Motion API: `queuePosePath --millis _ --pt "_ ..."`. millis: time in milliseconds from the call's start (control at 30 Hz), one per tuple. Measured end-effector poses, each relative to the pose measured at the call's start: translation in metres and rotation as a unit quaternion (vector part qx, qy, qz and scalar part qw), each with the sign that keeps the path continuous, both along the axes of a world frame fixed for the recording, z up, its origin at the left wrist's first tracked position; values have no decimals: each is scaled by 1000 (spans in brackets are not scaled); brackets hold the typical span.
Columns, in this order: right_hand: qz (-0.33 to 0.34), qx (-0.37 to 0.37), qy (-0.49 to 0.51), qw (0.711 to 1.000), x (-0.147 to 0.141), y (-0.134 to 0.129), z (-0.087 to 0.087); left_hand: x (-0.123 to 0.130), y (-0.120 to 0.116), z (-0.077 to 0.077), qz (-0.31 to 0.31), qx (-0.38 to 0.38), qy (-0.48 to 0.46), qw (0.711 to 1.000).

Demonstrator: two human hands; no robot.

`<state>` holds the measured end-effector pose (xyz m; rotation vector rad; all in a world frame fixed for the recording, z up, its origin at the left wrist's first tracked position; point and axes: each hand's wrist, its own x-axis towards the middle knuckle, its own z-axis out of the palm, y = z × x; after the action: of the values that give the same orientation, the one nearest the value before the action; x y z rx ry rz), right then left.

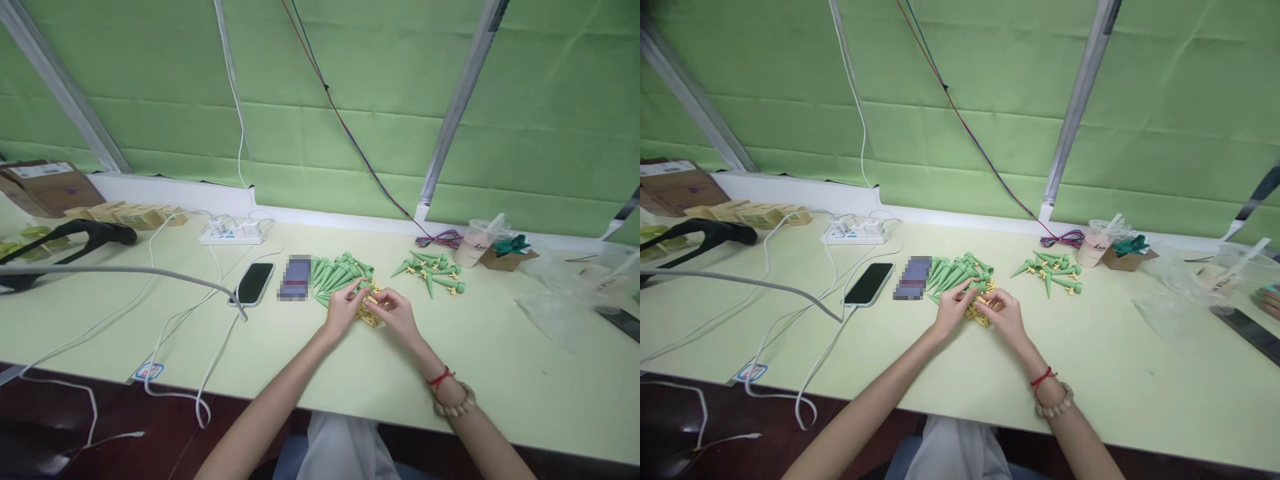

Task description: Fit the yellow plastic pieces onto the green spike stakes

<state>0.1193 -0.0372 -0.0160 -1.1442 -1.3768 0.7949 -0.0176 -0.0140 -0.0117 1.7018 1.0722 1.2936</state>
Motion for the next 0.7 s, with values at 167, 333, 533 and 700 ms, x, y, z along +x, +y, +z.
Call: queuePosePath --millis 167,333,533,700 --pt "25 -36 -13 999 -2 1 -3 -2 3 0 4 3 -24 1000" --pt "9 6 -58 998 -8 0 -5 -6 -2 -4 22 27 -21 999" --pt "62 88 -142 984 -16 12 13 -8 -2 -12 65 61 -57 994" --pt "78 130 -189 970 -24 30 24 -1 6 -9 100 15 -124 987"
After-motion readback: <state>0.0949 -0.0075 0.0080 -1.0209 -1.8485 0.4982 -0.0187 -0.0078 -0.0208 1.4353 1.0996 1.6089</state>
